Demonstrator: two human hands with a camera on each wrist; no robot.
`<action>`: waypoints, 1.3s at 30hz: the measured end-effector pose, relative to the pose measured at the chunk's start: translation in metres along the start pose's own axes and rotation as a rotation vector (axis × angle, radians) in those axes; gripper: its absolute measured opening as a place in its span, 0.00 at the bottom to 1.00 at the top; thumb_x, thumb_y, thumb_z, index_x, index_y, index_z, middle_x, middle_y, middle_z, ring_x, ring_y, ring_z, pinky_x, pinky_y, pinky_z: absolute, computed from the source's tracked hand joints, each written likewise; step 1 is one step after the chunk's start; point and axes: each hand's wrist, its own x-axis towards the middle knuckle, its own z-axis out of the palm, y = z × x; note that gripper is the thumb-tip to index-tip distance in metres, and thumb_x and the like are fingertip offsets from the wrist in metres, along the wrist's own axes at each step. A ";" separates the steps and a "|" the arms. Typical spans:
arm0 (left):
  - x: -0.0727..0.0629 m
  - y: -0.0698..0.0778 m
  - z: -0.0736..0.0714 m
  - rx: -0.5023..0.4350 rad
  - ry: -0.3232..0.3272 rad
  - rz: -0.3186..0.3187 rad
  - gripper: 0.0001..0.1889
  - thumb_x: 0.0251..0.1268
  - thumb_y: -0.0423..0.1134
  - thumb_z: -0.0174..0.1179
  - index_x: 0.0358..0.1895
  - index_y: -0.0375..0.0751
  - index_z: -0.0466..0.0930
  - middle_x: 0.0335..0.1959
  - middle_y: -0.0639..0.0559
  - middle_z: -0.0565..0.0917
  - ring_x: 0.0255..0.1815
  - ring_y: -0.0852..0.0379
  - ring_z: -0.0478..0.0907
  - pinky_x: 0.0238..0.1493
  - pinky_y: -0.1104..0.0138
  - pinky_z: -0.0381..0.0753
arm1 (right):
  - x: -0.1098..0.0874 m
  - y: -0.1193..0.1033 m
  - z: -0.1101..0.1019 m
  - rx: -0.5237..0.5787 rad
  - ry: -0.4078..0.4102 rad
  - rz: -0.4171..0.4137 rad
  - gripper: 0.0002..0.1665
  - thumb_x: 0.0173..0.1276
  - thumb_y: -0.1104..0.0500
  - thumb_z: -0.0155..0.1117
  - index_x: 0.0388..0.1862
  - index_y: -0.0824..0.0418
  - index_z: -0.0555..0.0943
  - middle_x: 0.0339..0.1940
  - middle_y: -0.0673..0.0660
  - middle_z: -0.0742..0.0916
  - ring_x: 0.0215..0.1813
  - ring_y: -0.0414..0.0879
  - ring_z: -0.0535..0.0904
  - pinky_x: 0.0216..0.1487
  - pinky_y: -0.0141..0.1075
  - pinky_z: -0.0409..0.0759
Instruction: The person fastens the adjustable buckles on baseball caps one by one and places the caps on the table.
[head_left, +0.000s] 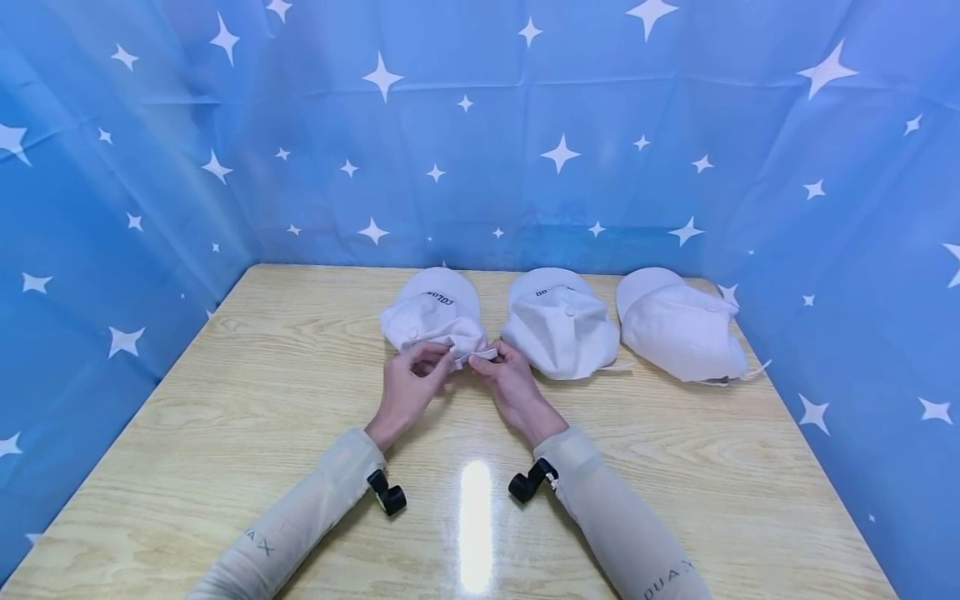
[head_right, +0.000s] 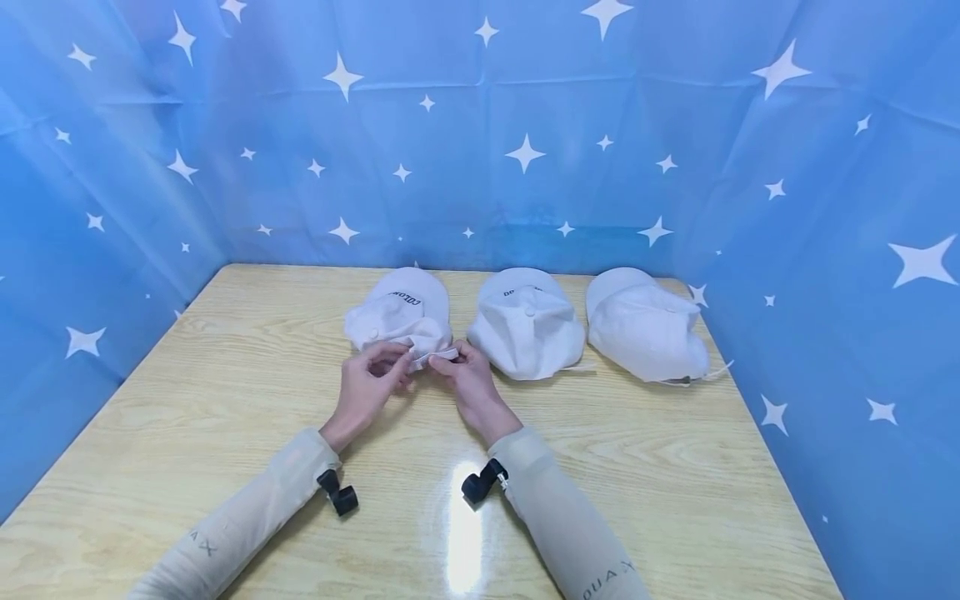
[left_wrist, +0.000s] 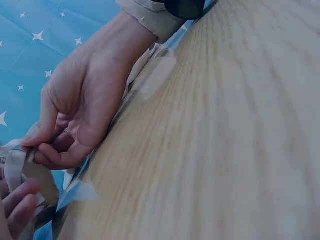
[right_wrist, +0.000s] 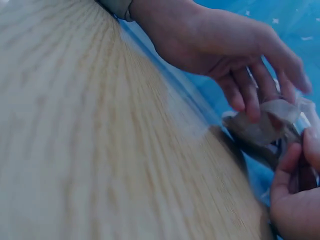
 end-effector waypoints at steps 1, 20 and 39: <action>0.000 0.001 -0.001 -0.028 0.042 -0.021 0.08 0.70 0.41 0.68 0.43 0.41 0.87 0.32 0.45 0.90 0.27 0.57 0.85 0.29 0.71 0.84 | 0.000 0.000 -0.001 0.005 0.001 0.002 0.15 0.69 0.75 0.62 0.29 0.58 0.76 0.34 0.49 0.83 0.37 0.41 0.81 0.47 0.31 0.81; 0.020 -0.006 -0.023 -0.347 0.183 -0.621 0.17 0.84 0.48 0.36 0.64 0.44 0.58 0.40 0.34 0.87 0.25 0.47 0.89 0.34 0.52 0.90 | 0.005 -0.007 -0.003 0.329 -0.001 -0.034 0.14 0.75 0.75 0.53 0.32 0.59 0.73 0.35 0.53 0.84 0.38 0.42 0.80 0.46 0.30 0.81; 0.033 -0.023 -0.041 -1.345 -0.011 -0.734 0.22 0.86 0.43 0.40 0.76 0.45 0.56 0.69 0.49 0.70 0.76 0.53 0.68 0.76 0.60 0.70 | 0.005 -0.009 -0.009 0.398 0.046 0.035 0.11 0.71 0.72 0.47 0.38 0.58 0.72 0.43 0.55 0.82 0.48 0.46 0.82 0.77 0.52 0.65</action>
